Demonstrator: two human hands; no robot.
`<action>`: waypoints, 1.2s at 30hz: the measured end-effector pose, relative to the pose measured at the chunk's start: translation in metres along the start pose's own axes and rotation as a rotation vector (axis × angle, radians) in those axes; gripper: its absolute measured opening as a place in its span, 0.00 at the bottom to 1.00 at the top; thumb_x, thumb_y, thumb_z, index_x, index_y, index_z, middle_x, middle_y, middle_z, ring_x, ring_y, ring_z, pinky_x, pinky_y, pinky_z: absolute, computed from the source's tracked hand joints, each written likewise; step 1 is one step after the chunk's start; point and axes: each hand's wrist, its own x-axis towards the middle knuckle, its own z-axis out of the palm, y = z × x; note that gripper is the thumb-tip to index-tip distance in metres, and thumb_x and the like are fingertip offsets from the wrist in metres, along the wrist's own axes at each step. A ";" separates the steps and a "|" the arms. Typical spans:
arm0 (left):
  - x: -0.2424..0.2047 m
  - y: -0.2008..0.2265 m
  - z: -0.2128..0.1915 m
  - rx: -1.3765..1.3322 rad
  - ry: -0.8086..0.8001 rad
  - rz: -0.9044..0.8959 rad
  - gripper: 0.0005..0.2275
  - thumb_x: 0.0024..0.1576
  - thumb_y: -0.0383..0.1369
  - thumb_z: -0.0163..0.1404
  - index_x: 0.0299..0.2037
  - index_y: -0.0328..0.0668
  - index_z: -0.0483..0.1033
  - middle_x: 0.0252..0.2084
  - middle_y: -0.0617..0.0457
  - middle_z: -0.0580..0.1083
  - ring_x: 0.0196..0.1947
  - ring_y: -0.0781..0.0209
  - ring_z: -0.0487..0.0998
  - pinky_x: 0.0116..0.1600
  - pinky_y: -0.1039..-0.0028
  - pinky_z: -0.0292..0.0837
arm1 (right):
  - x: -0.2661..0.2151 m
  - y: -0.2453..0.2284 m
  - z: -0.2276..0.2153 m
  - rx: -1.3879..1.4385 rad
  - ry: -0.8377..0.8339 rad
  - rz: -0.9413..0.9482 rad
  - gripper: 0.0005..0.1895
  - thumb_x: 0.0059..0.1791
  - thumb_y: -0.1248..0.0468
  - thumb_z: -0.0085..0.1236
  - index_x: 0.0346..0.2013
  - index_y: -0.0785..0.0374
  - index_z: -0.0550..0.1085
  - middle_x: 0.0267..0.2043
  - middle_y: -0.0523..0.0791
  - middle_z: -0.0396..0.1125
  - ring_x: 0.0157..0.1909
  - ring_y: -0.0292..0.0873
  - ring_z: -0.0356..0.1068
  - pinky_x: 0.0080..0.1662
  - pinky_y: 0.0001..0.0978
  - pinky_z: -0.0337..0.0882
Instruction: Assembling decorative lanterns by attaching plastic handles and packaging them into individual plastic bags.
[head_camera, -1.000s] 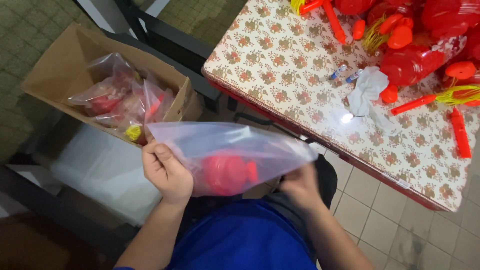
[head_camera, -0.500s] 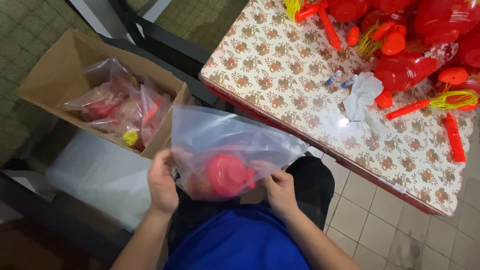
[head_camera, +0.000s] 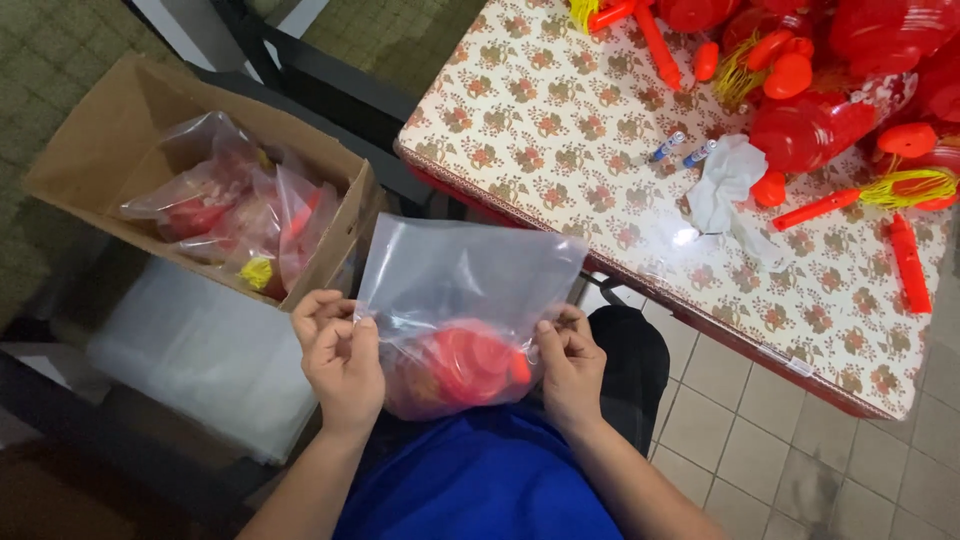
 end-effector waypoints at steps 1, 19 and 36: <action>0.000 0.004 0.001 0.002 0.003 -0.002 0.16 0.59 0.21 0.51 0.19 0.36 0.61 0.54 0.42 0.63 0.49 0.53 0.69 0.52 0.68 0.69 | -0.001 0.001 0.001 -0.001 -0.003 0.002 0.21 0.51 0.73 0.59 0.12 0.66 0.69 0.45 0.51 0.70 0.40 0.43 0.67 0.43 0.32 0.67; 0.019 -0.005 -0.021 0.139 -0.209 -0.102 0.13 0.58 0.23 0.58 0.20 0.35 0.77 0.32 0.48 0.78 0.31 0.60 0.76 0.40 0.75 0.71 | 0.003 0.004 -0.006 0.028 -0.199 0.040 0.14 0.50 0.69 0.62 0.20 0.64 0.72 0.22 0.47 0.69 0.27 0.39 0.66 0.35 0.30 0.69; 0.051 -0.016 -0.020 -0.093 -0.447 0.234 0.21 0.59 0.20 0.50 0.10 0.39 0.66 0.21 0.51 0.79 0.25 0.52 0.82 0.44 0.67 0.80 | 0.020 0.026 0.000 0.119 -0.416 -0.119 0.23 0.54 0.70 0.49 0.13 0.66 0.62 0.46 0.62 0.76 0.64 0.70 0.67 0.65 0.63 0.60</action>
